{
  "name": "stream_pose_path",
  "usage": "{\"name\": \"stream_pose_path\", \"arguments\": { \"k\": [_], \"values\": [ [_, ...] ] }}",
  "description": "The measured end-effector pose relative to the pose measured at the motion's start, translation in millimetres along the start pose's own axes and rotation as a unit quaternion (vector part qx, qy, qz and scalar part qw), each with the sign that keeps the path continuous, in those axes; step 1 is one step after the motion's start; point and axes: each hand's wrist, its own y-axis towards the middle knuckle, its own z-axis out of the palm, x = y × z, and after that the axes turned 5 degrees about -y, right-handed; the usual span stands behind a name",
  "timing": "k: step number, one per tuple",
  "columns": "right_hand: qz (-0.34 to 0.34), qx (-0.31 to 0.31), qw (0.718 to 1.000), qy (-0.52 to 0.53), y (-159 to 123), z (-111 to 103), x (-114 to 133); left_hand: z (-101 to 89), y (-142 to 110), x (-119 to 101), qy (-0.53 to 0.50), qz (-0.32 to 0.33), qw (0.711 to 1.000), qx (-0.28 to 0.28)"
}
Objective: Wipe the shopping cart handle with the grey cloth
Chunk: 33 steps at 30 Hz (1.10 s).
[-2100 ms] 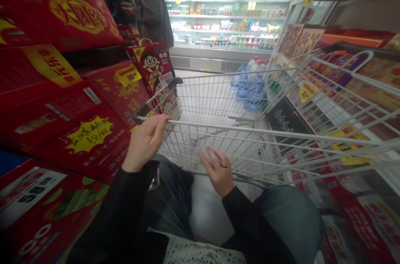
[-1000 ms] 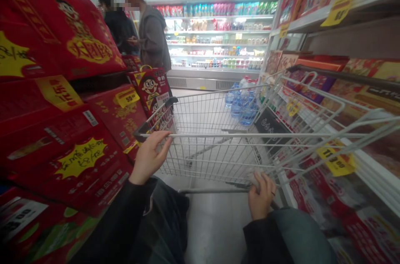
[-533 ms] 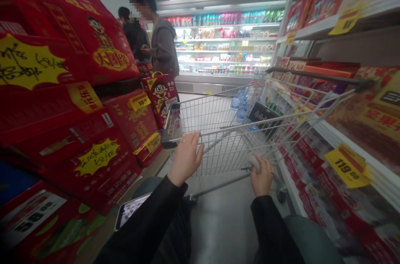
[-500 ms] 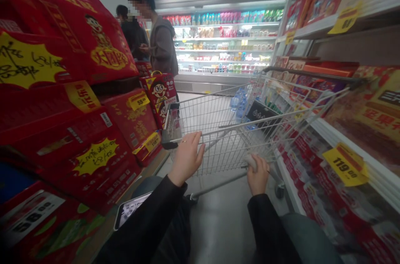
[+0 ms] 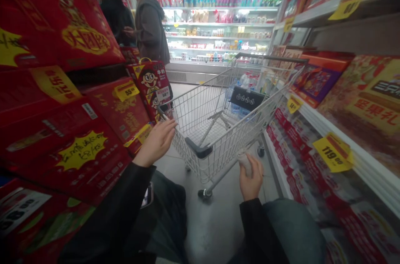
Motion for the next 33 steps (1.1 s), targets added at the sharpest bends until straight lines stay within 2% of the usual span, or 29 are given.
{"name": "stream_pose_path", "arguments": {
  "k": [3,6,8,10,15,20,23,26,28,30,33],
  "values": [
    [0.006,-0.052,0.998,0.042,8.7,-18.6,43.5,10.4,-2.7,-3.6,-0.017,0.037,0.999,0.019],
    [-0.013,-0.108,0.992,0.071,17.3,-35.3,85.0,15.0,-4.5,-28.5,-0.029,0.058,0.997,0.04],
    [-0.029,-0.131,0.989,0.06,21.7,-43.7,102.3,15.0,-4.1,-43.6,-0.043,0.075,0.994,0.07],
    [-0.044,-0.137,0.989,0.03,26.3,-49.0,108.2,15.2,-3.4,-54.2,-0.063,0.096,0.988,0.1],
    [-0.094,-0.135,0.984,-0.068,33.3,-46.4,97.4,25.2,-5.8,-80.4,-0.102,0.115,0.975,0.159],
    [-0.148,-0.045,0.986,-0.055,18.1,-23.8,104.4,33.2,-9.9,-112.8,-0.103,0.137,0.968,0.184],
    [-0.158,-0.042,0.985,-0.062,13.2,-22.9,101.7,27.0,-7.3,-108.8,-0.069,0.133,0.98,0.131],
    [-0.123,-0.126,0.978,-0.109,23.2,-38.6,82.6,20.3,-3.5,-83.7,-0.013,0.058,0.998,0.036],
    [-0.08,-0.177,0.973,-0.128,33.7,-47.4,70.4,19.4,-2.8,-67.3,-0.029,0.043,0.998,0.034],
    [-0.055,-0.192,0.973,-0.115,39.8,-46.0,69.6,21.1,-3.9,-59.6,-0.073,0.034,0.995,0.054],
    [-0.093,-0.131,0.985,-0.06,32.6,-23.5,97.2,24.1,-6.2,-65.1,-0.119,0.018,0.991,0.06]
  ]
}}
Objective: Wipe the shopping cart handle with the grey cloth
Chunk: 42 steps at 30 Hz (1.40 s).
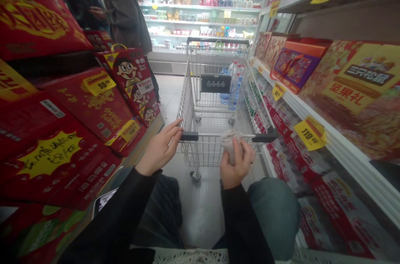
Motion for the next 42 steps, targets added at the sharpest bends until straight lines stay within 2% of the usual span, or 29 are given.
{"name": "stream_pose_path", "arguments": {
  "k": [2,4,5,6,8,11,13,14,16,19,20,22,23,25,27,30,32,33,34,36,39,42],
  "values": [
    [-0.061,0.076,0.994,0.057,-10.1,12.8,30.9,2.6,-0.2,-7.3,-0.008,0.007,1.0,0.005],
    [-0.099,0.099,0.987,0.084,-17.5,20.1,50.4,3.7,-0.2,-12.4,-0.006,0.009,1.0,0.008],
    [-0.11,0.099,0.985,0.084,-18.7,20.5,51.4,3.7,-0.3,-13.5,-0.003,0.007,1.0,0.008],
    [-0.111,0.089,0.987,0.073,-17.9,18.8,45.6,3.5,-0.5,-13.8,-0.002,0.005,1.0,0.006],
    [-0.084,0.051,0.995,0.028,-11.5,10.4,17.1,2.7,-1.5,-12.7,-0.004,0.003,1.0,0.001],
    [0.034,-0.045,0.998,-0.041,1.0,-4.0,-36.0,1.8,-3.7,-10.8,-0.005,0.003,1.0,-0.009],
    [0.076,-0.076,0.993,-0.044,2.0,-6.5,-49.9,2.1,-5.1,-11.3,-0.006,0.005,1.0,-0.013],
    [0.08,-0.074,0.994,-0.033,-1.3,-4.5,-46.1,2.5,-5.7,-12.0,-0.008,0.007,1.0,-0.016],
    [0.053,-0.035,0.998,0.009,-15.3,5.6,-19.2,3.5,-6.5,-14.1,-0.013,0.011,1.0,-0.017],
    [-0.063,0.08,0.99,0.1,-43.8,27.1,42.1,4.3,-7.1,-15.9,-0.017,0.02,1.0,-0.014],
    [-0.101,0.097,0.983,0.121,-51.8,32.9,58.9,4.1,-7.3,-15.8,-0.018,0.023,1.0,-0.011],
    [-0.14,0.112,0.975,0.132,-61.4,39.2,75.7,2.8,-7.7,-14.5,-0.019,0.024,0.999,-0.009],
    [-0.143,0.107,0.976,0.124,-62.7,39.0,74.1,1.9,-8.1,-13.6,-0.02,0.024,0.999,-0.011],
    [-0.124,0.082,0.985,0.092,-59.0,32.2,52.1,-0.2,-8.7,-11.6,-0.02,0.023,0.999,-0.017],
    [-0.073,0.036,0.995,0.049,-49.3,19.7,13.2,-1.8,-9.3,-10.0,-0.023,0.022,0.999,-0.024],
    [0.089,-0.056,0.993,-0.051,-31.7,1.5,-45.0,-2.2,-10.0,-9.0,-0.029,0.023,0.999,-0.03],
    [0.144,-0.09,0.983,-0.076,-25.6,-3.1,-64.4,-1.6,-10.3,-9.3,-0.031,0.025,0.999,-0.032],
    [0.153,-0.099,0.98,-0.079,-26.2,-2.3,-65.3,-1.2,-10.4,-9.7,-0.032,0.026,0.999,-0.033],
    [0.151,-0.102,0.98,-0.079,-29.7,0.4,-60.3,-0.8,-10.5,-10.3,-0.031,0.025,0.999,-0.033],
    [0.13,-0.085,0.986,-0.059,-44.9,10.4,-35.0,-0.3,-10.6,-11.7,-0.03,0.02,0.999,-0.032],
    [0.037,0.017,0.998,0.039,-78.4,30.7,23.6,0.0,-10.8,-13.6,-0.032,0.013,0.999,-0.034],
    [-0.076,0.105,0.986,0.108,-104.2,49.1,73.1,0.0,-11.4,-13.8,-0.036,0.012,0.999,-0.03]
  ]
}}
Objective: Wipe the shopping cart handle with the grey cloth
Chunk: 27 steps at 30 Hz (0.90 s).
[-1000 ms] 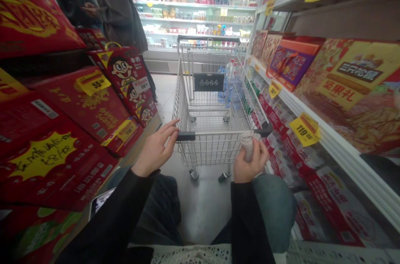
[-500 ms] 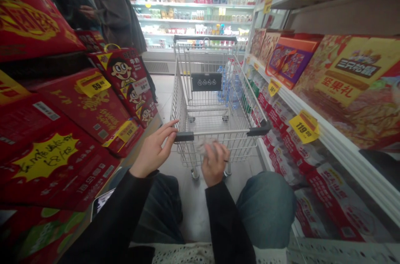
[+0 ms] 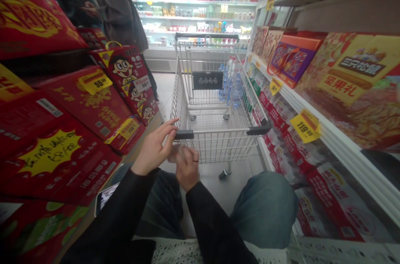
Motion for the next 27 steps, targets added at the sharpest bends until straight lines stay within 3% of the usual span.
{"name": "stream_pose_path", "arguments": {
  "k": [3,5,9,13,17,19,22,24,27],
  "values": [
    [-0.073,0.041,0.996,0.039,-2.2,10.6,13.4,-0.6,-0.8,1.1,-0.005,-0.001,1.0,0.01],
    [-0.06,0.043,0.997,0.032,-0.5,1.6,2.4,-1.3,-1.1,1.7,-0.011,-0.003,1.0,0.013],
    [0.019,0.027,0.999,-0.029,4.4,-41.4,-52.8,-2.1,-0.7,2.6,-0.02,-0.002,1.0,0.012],
    [0.139,-0.086,0.975,-0.148,10.9,-83.5,-121.4,-1.7,-0.4,3.1,-0.015,-0.004,1.0,0.008],
    [0.201,-0.181,0.945,-0.183,15.7,-96.2,-158.4,-2.2,-0.8,2.4,-0.011,-0.012,1.0,0.019],
    [0.2,-0.192,0.944,-0.181,12.3,-88.6,-151.4,-2.4,-1.0,1.7,-0.012,-0.015,1.0,0.022],
    [0.147,-0.135,0.969,-0.144,-2.6,-62.0,-108.0,-1.7,-1.7,1.0,-0.012,-0.016,1.0,0.02],
    [0.065,-0.057,0.992,-0.096,-15.9,-38.0,-68.4,-1.1,-2.4,0.9,-0.01,-0.016,1.0,0.015],
    [-0.065,0.037,0.996,-0.038,-32.8,-6.8,-23.2,-1.2,-3.2,1.3,-0.017,-0.016,1.0,0.009]
  ]
}}
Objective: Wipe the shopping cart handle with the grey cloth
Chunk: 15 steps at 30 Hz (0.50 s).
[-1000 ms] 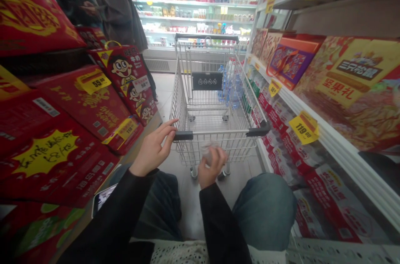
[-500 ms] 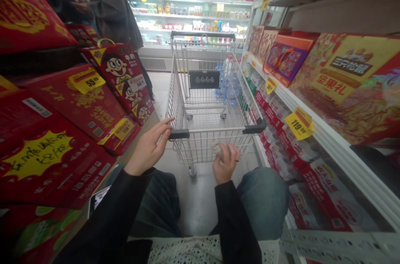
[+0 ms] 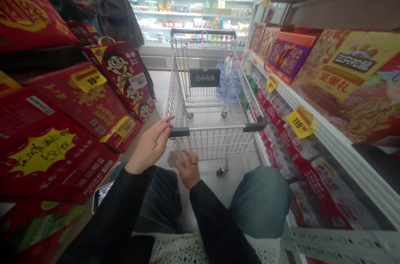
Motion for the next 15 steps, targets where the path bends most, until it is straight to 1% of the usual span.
{"name": "stream_pose_path", "arguments": {
  "k": [1,2,3,4,6,8,9,11,13,14,15],
  "values": [
    [-0.023,0.014,1.0,0.008,-2.7,5.7,7.4,-0.5,-0.1,0.3,-0.004,0.001,1.0,0.0],
    [-0.034,0.022,0.999,0.01,-5.5,8.6,9.2,-1.2,0.0,0.6,-0.007,0.001,1.0,0.002],
    [-0.034,0.023,0.999,0.006,-8.6,8.5,5.5,-2.0,0.1,1.1,-0.008,0.002,1.0,0.003],
    [-0.023,0.019,1.0,-0.002,-11.9,5.6,-3.4,-2.8,0.3,1.7,-0.009,0.002,1.0,0.004],
    [0.018,-0.003,0.999,-0.029,-18.8,-7.7,-33.5,-4.1,0.6,2.8,-0.008,0.002,1.0,0.002],
    [0.077,-0.042,0.994,-0.068,-24.9,-26.8,-73.5,-4.8,0.8,3.8,-0.007,0.0,1.0,-0.001],
    [0.114,-0.071,0.987,-0.09,-27.0,-36.8,-94.0,-4.7,0.9,4.2,-0.008,-0.001,1.0,-0.002],
    [0.198,-0.129,0.963,-0.13,-28.8,-53.7,-130.1,-4.1,0.9,4.8,-0.008,0.0,1.0,-0.001],
    [0.253,-0.167,0.941,-0.15,-28.4,-62.7,-152.2,-3.0,0.8,5.3,-0.007,0.003,1.0,0.0],
    [0.27,-0.177,0.934,-0.152,-28.0,-63.7,-156.2,-2.6,0.9,5.5,-0.007,0.003,1.0,0.0],
    [0.278,-0.18,0.931,-0.15,-27.9,-62.4,-155.0,-2.2,0.9,5.6,-0.008,0.003,1.0,-0.001]
  ]
}}
